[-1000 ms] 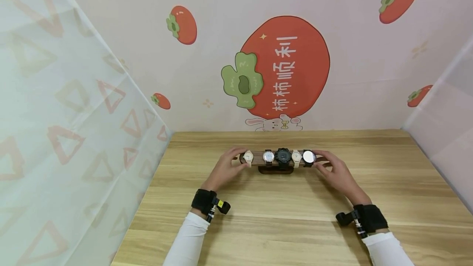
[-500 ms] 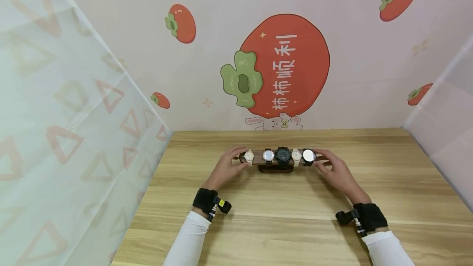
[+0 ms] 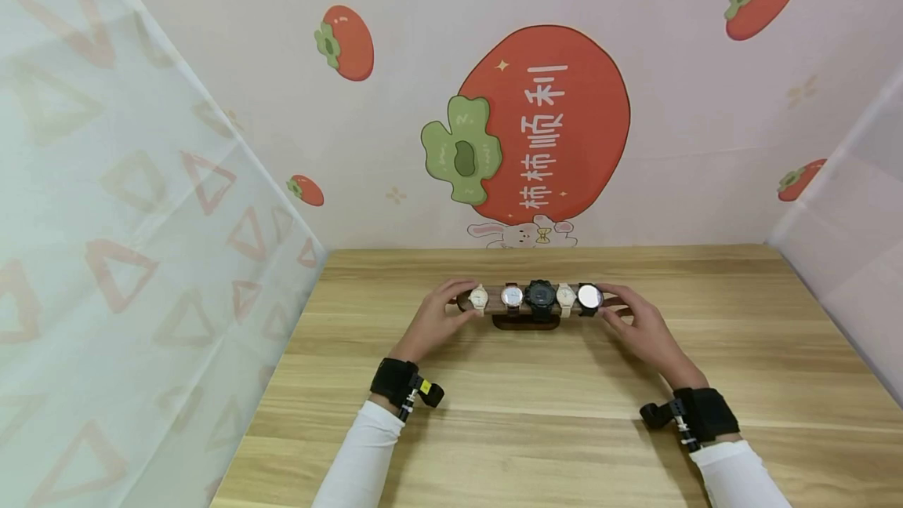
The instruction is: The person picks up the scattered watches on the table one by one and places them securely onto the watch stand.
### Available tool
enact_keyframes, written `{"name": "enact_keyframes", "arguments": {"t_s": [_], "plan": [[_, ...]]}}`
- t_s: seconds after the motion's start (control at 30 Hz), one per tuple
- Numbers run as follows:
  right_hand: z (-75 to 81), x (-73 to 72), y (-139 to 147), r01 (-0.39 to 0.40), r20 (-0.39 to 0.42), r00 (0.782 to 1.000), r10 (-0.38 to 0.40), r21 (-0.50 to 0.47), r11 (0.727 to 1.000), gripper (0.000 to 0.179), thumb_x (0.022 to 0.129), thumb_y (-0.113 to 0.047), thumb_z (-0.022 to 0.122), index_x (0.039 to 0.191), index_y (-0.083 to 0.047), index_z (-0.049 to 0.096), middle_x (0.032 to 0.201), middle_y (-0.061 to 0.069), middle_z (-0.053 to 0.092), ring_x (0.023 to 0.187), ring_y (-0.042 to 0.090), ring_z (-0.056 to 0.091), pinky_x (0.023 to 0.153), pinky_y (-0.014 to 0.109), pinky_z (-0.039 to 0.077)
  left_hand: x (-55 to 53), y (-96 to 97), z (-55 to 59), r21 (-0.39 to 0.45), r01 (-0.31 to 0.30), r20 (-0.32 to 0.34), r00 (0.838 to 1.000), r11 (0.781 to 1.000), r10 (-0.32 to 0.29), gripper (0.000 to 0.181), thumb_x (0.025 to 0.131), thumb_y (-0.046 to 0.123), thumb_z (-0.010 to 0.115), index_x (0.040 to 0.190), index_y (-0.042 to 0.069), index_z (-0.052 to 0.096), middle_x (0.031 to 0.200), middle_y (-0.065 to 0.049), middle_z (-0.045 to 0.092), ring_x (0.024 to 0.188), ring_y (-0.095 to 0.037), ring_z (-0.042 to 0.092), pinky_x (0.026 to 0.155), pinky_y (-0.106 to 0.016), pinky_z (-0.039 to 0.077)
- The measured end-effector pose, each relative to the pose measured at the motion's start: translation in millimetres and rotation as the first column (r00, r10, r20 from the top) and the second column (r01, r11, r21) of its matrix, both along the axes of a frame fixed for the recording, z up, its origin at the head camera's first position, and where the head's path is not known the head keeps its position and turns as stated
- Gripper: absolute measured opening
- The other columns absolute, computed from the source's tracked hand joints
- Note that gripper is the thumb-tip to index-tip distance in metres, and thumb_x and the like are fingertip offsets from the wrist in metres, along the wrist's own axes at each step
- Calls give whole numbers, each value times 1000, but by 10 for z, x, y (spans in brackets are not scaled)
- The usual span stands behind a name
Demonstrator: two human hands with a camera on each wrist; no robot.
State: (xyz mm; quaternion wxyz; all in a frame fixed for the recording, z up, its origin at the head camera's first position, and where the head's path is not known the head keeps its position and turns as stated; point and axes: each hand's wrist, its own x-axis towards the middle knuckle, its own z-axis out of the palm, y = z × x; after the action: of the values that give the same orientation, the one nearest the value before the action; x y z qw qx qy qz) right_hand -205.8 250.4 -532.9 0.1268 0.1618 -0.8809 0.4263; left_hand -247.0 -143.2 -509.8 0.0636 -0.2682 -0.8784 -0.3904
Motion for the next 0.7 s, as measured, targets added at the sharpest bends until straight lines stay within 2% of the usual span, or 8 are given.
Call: {"name": "enact_keyframes", "arguments": {"t_s": [0.2, 0.43, 0.5, 0.7], "plan": [[0, -1, 6, 3, -3, 1000, -3, -2, 1000, 46, 104, -6, 69, 149, -2, 58, 141, 23, 65, 115, 45, 71, 91, 47, 62, -7, 25, -1, 6, 2, 10, 1000, 1000, -2, 56, 93, 20, 85, 146, 12, 66, 149, -8, 63, 135, -27, 62, 109, -44, 57], [7, 5, -3, 1, -10, 1000, -1, -1, 1000, 46, 103, -4, 69, 148, -2, 58, 139, 24, 66, 113, 46, 71, 89, 29, 60, -14, 60, -28, 12, 10, 3, 1000, 1000, -10, 55, 94, 20, 83, 146, 9, 66, 150, -9, 63, 139, -28, 59, 115, -44, 53], [11, 6, -8, 3, -8, 1000, -3, -1, 1000, 46, 103, -4, 69, 148, -2, 58, 139, 24, 66, 114, 45, 71, 89, 28, 60, -16, 69, -38, 14, 13, -3, 1000, 1000, -13, 55, 94, 20, 83, 145, 8, 65, 150, -10, 63, 140, -28, 58, 116, -45, 52], [39, 34, -27, 10, 0, 1000, -10, -6, 1000, 46, 104, -4, 69, 148, -2, 59, 138, 24, 66, 114, 46, 70, 91, 44, 62, -28, 88, -68, 25, 20, -24, 1000, 999, -19, 57, 93, 20, 84, 145, 6, 65, 150, -13, 63, 141, -31, 57, 118, -49, 50]]}}
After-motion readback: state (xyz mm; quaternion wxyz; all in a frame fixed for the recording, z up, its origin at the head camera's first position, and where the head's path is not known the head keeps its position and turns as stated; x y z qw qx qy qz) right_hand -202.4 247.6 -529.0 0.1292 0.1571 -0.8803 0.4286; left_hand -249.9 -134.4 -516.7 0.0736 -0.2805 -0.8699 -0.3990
